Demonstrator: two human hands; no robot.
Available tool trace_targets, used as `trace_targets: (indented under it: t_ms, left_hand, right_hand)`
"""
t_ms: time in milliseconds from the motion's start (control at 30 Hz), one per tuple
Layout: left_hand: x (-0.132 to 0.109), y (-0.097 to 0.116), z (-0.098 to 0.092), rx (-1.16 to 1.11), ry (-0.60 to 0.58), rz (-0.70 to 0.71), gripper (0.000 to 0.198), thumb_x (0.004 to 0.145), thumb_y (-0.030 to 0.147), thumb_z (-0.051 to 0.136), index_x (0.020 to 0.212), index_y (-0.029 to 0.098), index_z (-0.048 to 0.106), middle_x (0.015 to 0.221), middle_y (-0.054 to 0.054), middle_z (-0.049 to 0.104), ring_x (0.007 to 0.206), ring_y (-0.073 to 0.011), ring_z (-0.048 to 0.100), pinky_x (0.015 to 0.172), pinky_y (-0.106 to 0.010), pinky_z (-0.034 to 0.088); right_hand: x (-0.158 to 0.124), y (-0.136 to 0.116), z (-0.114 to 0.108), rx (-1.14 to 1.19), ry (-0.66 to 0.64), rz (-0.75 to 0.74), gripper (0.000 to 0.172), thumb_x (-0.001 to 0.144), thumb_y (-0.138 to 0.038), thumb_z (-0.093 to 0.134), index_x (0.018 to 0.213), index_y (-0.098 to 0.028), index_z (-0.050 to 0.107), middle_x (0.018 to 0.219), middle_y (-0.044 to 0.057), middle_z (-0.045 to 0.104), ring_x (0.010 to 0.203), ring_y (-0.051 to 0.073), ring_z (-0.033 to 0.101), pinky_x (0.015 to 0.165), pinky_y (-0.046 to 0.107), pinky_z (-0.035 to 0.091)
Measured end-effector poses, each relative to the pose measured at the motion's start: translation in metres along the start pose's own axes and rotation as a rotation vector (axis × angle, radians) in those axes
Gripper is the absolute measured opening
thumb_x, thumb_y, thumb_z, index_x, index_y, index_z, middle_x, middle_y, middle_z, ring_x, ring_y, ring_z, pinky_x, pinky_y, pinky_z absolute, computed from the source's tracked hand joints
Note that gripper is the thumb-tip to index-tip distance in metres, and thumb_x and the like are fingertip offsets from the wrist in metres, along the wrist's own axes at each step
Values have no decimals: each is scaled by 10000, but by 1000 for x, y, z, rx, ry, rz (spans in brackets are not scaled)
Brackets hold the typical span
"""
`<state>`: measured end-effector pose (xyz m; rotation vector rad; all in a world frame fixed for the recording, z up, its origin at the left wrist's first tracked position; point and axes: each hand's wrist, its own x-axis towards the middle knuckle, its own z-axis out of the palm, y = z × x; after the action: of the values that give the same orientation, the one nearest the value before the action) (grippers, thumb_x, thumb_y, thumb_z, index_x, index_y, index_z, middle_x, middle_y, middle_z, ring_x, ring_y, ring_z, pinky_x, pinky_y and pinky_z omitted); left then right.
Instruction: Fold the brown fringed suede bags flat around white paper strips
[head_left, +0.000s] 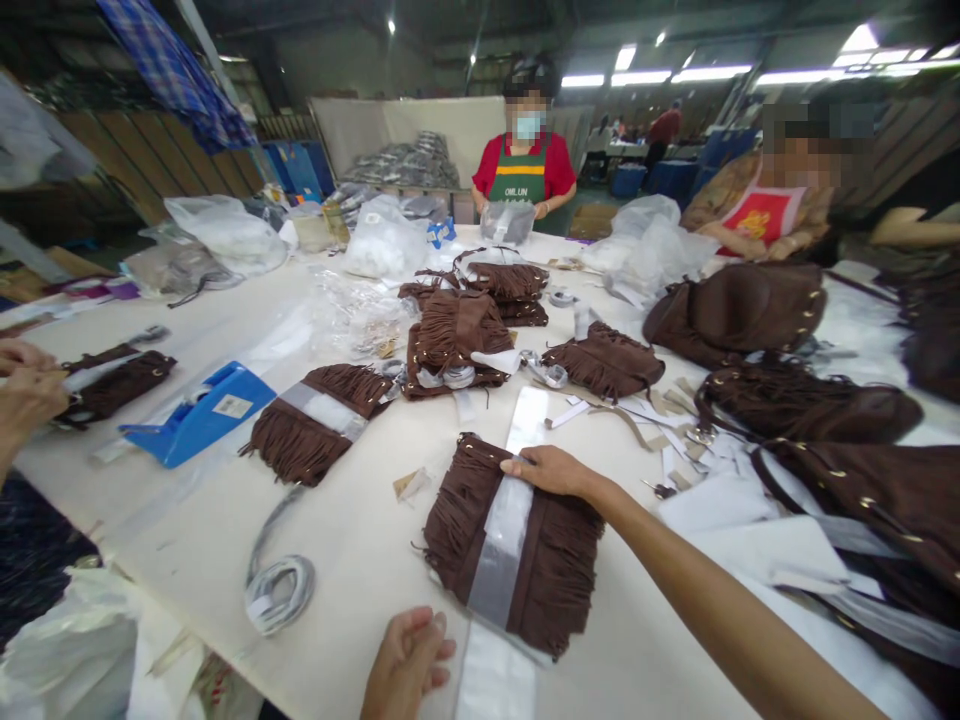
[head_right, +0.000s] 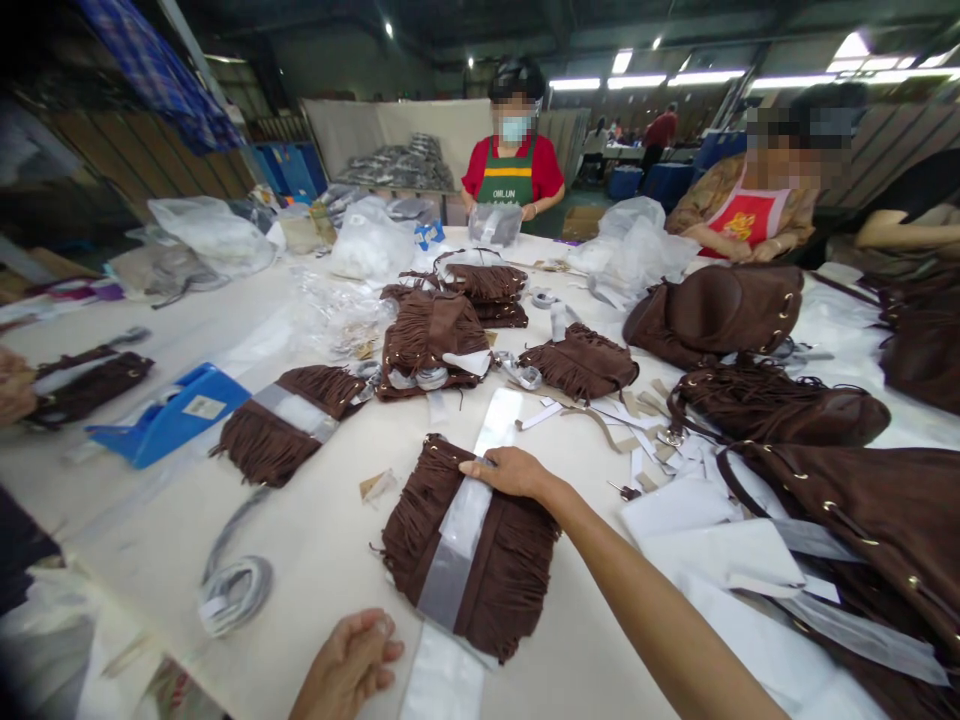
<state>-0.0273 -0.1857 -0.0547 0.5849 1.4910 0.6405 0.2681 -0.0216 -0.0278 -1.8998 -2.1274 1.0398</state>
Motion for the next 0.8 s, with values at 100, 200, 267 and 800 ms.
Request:
trace_targets:
  t_ms: [100,200,267,800]
  left_hand:
    - [-1,-2,5,-315,-267,-386,637,588,490,841,1027,128,554,1151,-213,624,1068,-319,636,921,-387,502]
    - [-5,4,13,-419,-409,-375,712,556,493,868,1086,124,568,1263,-207,581,1186,-321,568,993,-383,456]
    - [-8,7,17,-460,-456,-302,715,576,528,847,1121,154,575,1298,-163,578,1223,-323,537,1012,-407,432]
    - [-15,60,-27,-739,-546,149,466,754,285,728,1187,141,632,1124,-134,702,977,-298,678,881,-402,510]
  right_hand:
    - [-9,-12,-8,33,-8,-16,680,806,-791,361,723,-168,622,672,30,604,646,165,540,591,248,367]
    - [-23,-28,-17,169,-19,-42,649,790,-778,417,700,-162,602,611,-7,540,603,139,488,563,240,353]
    - [-34,-40,-21,336,-46,-52,609,765,-755,496,712,-157,601,604,-18,525,588,129,464,562,239,355]
    - [-83,-97,-22,1086,-363,-95,660,553,-467,859,1112,-182,654,964,78,711,845,226,663,839,355,517]
